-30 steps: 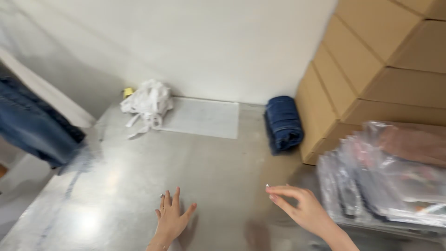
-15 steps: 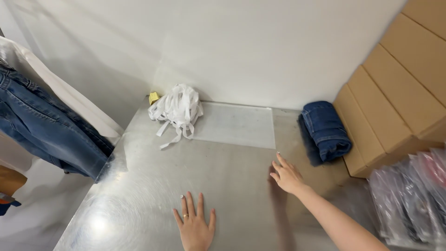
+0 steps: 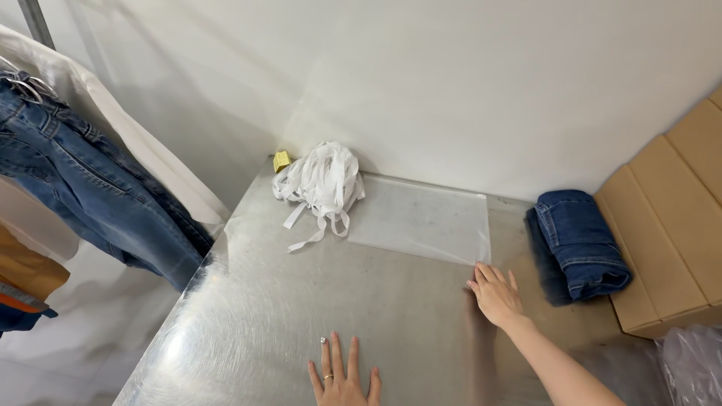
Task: The person places folded clothes into clear plastic bags on a metal table, seals the bags, and stacks them. The person then picks up a cardboard box from a stack and places it on the table.
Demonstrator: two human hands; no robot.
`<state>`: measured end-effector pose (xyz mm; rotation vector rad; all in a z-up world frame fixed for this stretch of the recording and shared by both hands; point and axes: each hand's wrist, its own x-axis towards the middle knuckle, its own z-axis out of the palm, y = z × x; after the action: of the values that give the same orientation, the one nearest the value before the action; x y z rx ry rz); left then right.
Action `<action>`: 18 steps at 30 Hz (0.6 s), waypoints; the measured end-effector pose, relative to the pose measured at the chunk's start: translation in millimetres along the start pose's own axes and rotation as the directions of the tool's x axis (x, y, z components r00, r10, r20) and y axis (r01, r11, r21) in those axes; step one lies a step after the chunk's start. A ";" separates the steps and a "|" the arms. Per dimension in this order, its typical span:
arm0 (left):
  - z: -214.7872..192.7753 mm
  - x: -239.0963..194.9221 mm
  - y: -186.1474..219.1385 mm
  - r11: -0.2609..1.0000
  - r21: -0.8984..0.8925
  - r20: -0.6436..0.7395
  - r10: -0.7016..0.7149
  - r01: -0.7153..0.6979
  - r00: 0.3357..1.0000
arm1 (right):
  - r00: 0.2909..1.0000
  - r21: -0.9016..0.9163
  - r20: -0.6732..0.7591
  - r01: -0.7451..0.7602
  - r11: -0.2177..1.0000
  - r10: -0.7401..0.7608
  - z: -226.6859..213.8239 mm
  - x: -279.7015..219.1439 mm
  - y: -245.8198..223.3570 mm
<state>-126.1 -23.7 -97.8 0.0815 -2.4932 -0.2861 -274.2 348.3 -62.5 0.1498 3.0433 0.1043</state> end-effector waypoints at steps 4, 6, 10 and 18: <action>-3.5 1.1 0.3 1.000 0.016 0.039 -0.001 0.000 0.999 | 0.980 0.025 -0.198 0.033 0.999 -0.027 25.9 -57.8 12.3; 0.0 0.7 -0.8 1.000 0.012 0.027 0.006 -0.006 1.000 | 0.983 0.168 -0.180 0.057 0.984 -0.026 18.5 -118.8 2.4; 5.9 -4.3 -4.0 0.998 0.062 0.084 -0.003 -0.002 0.996 | 0.992 0.266 -0.119 0.068 0.962 -0.037 93.7 -225.8 2.3; -6.3 -7.5 -6.9 0.998 0.018 0.159 0.051 -0.054 0.986 | 0.954 0.832 0.150 -0.264 0.487 0.261 40.2 -331.5 -23.9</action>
<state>-116.3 -30.6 -98.7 0.0022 -2.6522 -0.2514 55.8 293.6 -74.6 0.6751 2.7074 -1.3866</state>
